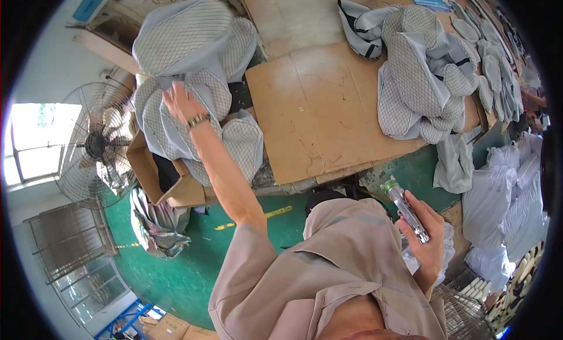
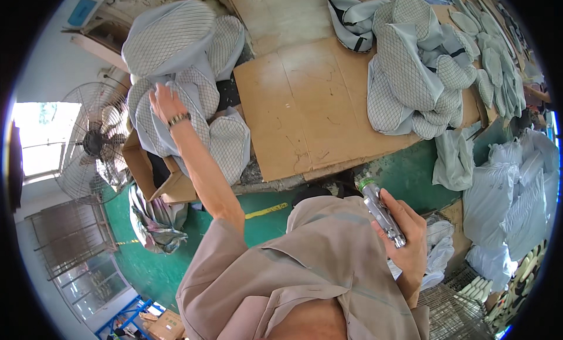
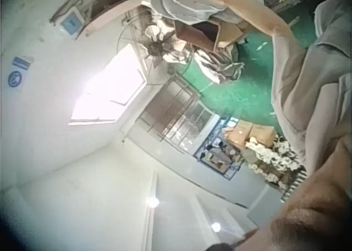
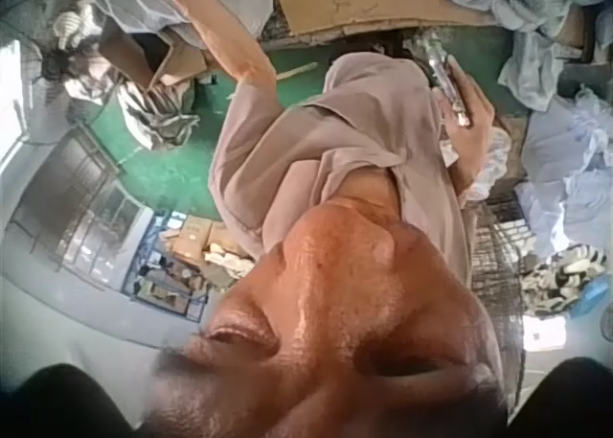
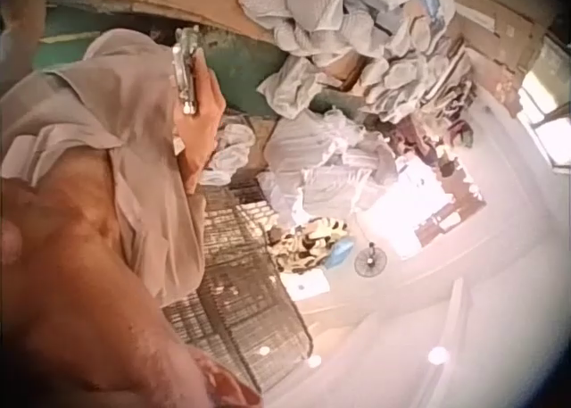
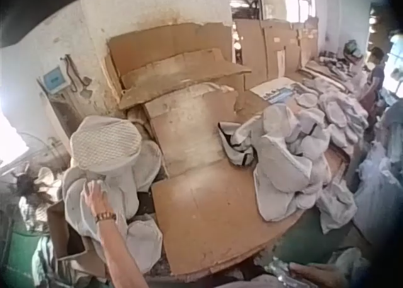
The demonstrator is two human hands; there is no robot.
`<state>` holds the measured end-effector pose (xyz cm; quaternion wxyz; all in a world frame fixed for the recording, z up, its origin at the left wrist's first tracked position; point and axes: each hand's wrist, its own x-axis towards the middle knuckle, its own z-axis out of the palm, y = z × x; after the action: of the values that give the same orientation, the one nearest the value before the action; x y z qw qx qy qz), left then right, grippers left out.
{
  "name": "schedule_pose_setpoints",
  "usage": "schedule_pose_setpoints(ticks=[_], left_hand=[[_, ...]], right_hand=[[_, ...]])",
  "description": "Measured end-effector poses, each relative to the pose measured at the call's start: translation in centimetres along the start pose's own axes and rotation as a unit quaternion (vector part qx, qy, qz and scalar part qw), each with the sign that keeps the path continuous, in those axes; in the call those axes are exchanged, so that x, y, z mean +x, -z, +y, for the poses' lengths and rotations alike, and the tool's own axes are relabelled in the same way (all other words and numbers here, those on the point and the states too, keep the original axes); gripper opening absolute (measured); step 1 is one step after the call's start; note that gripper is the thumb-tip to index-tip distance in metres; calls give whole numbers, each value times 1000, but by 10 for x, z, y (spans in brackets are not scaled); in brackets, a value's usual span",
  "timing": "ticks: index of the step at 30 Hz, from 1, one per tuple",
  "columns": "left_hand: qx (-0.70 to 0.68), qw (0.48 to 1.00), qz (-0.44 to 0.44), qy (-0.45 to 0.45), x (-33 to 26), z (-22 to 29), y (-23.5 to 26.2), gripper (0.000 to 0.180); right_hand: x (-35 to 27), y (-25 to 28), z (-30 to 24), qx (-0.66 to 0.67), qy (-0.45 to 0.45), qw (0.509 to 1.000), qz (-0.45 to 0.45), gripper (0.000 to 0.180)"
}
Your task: Applying glue to shoe upper components and sorting them onto drying racks.
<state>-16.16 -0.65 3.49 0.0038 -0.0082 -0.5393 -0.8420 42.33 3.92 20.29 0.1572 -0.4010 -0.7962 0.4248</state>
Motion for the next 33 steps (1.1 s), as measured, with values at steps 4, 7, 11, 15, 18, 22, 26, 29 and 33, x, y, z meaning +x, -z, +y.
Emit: schedule_pose_setpoints(ticks=[4,7,11,15,18,22,26,29,33], left_hand=[[-28,992,-93,76,-79,-43,55,62],[26,964,-155,216,-177,-95,91,28],[115,813,-408,400,-307,-96,100,38],[-35,640,-652,405,-372,-32,43,59],[-343,600,-547,472,-388,-10,15,60],[-103,842,-281,449,-337,-39,-20,43],[-17,856,-279,435,-202,-95,-29,38],[274,900,-206,269,-71,-171,38,47],[542,776,-240,-217,-115,-184,13,51]], right_hand=[[12,-4,9,5,6,1000,-8,57],[21,-14,8,-8,-4,1000,-9,56],[44,-38,21,-24,4,1000,4,56],[106,-76,5,4,17,1000,10,56],[145,-111,-26,8,116,993,12,62],[147,-98,-36,-43,209,977,15,68],[120,-77,39,-110,107,987,48,66],[76,-78,110,-156,21,987,41,64],[-35,-74,227,-280,-220,934,46,60]])
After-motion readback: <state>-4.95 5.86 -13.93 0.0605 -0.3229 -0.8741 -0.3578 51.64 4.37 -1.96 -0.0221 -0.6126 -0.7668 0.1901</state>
